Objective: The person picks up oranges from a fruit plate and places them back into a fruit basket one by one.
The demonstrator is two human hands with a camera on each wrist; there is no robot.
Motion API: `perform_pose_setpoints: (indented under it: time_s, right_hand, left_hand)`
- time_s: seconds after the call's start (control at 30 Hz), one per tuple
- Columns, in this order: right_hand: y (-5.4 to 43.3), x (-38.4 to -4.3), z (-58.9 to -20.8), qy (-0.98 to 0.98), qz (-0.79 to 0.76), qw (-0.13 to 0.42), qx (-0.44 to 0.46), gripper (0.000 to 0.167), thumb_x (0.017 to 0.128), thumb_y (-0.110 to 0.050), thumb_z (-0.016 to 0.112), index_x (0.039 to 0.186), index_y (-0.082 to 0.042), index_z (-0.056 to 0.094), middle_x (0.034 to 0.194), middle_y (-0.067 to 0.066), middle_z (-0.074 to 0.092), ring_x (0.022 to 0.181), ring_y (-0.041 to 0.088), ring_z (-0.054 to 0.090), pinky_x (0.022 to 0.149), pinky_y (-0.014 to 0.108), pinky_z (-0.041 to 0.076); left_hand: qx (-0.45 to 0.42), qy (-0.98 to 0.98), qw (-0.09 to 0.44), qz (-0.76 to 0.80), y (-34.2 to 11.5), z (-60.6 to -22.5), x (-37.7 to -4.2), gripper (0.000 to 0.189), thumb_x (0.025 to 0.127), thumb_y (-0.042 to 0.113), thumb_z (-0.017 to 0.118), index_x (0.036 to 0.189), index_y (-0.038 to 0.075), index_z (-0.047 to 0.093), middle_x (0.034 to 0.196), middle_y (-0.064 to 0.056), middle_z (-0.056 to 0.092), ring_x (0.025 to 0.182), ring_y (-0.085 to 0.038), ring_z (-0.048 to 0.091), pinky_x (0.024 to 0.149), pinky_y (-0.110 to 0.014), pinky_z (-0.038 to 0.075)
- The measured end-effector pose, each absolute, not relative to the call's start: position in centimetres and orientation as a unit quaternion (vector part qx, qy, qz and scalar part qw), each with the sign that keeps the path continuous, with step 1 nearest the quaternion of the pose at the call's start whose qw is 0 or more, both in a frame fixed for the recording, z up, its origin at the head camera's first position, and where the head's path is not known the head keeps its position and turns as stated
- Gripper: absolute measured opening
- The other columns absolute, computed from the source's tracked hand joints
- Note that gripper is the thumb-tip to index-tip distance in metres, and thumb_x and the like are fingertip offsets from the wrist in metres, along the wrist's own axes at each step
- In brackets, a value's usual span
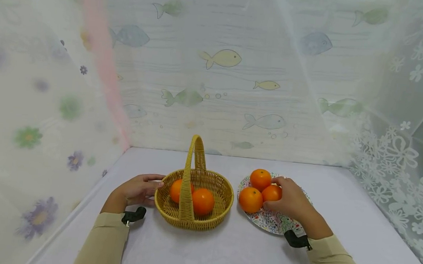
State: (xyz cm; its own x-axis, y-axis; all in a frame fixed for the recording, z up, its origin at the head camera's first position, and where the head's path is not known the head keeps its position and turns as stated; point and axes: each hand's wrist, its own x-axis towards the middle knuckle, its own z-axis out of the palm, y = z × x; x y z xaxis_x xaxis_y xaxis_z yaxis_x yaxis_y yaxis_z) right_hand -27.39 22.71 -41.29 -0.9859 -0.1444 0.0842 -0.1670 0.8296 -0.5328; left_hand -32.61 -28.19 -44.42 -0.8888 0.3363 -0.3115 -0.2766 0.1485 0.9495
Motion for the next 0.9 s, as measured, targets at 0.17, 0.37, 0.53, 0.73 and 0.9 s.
perform_pose_setpoints:
  time_s: [0.17,0.37,0.53,0.73,0.9]
  right_hand:
    - [22.75,-27.43,-41.32,-0.957,0.278,0.02,0.082,0.079,0.078,-0.035,0.09,0.142,-0.006,0.055,0.133,0.019,0.058,0.111,0.033,0.059,0.095,0.057,0.057]
    - [22.81,-27.41,-41.34,-0.957,0.28,0.018,0.08,0.08,0.078,-0.036,0.09,0.143,-0.005,0.054,0.134,0.019,0.059,0.112,0.033,0.059,0.095,0.057,0.057]
    - [22.88,-27.41,-41.49,-0.956,0.28,0.015,0.082,0.081,0.077,-0.037,0.09,0.142,-0.004,0.054,0.131,0.017,0.061,0.111,0.032,0.06,0.095,0.056,0.057]
    - [22.92,-27.44,-41.62,-0.957,0.278,0.012,0.083,0.081,0.076,-0.04,0.091,0.139,-0.003,0.056,0.128,0.017,0.063,0.108,0.032,0.061,0.093,0.055,0.058]
    - [23.02,-27.55,-41.59,-0.958,0.275,0.015,0.083,0.077,0.077,-0.04,0.09,0.137,-0.004,0.057,0.126,0.015,0.063,0.107,0.031,0.06,0.092,0.053,0.058]
  left_hand:
    - [0.029,0.72,0.236,0.652,-28.21,-44.44,-32.59,0.066,0.1,0.028,0.071,0.155,0.006,0.045,0.132,-0.01,0.069,0.112,-0.025,0.071,0.091,-0.052,0.061]
    - [0.033,0.718,0.238,0.653,-28.25,-44.44,-32.54,0.065,0.1,0.027,0.07,0.156,0.006,0.044,0.131,-0.01,0.069,0.112,-0.025,0.071,0.091,-0.052,0.061]
    - [0.034,0.719,0.239,0.652,-28.15,-44.35,-32.49,0.064,0.101,0.027,0.069,0.156,0.006,0.044,0.13,-0.01,0.07,0.111,-0.025,0.071,0.09,-0.051,0.061]
    - [0.029,0.717,0.24,0.654,-28.09,-44.42,-32.45,0.064,0.101,0.027,0.07,0.156,0.006,0.044,0.131,-0.009,0.069,0.111,-0.025,0.071,0.09,-0.051,0.061]
    - [0.029,0.716,0.239,0.655,-28.17,-44.42,-32.48,0.065,0.1,0.027,0.07,0.156,0.006,0.044,0.13,-0.009,0.07,0.111,-0.024,0.071,0.089,-0.051,0.061]
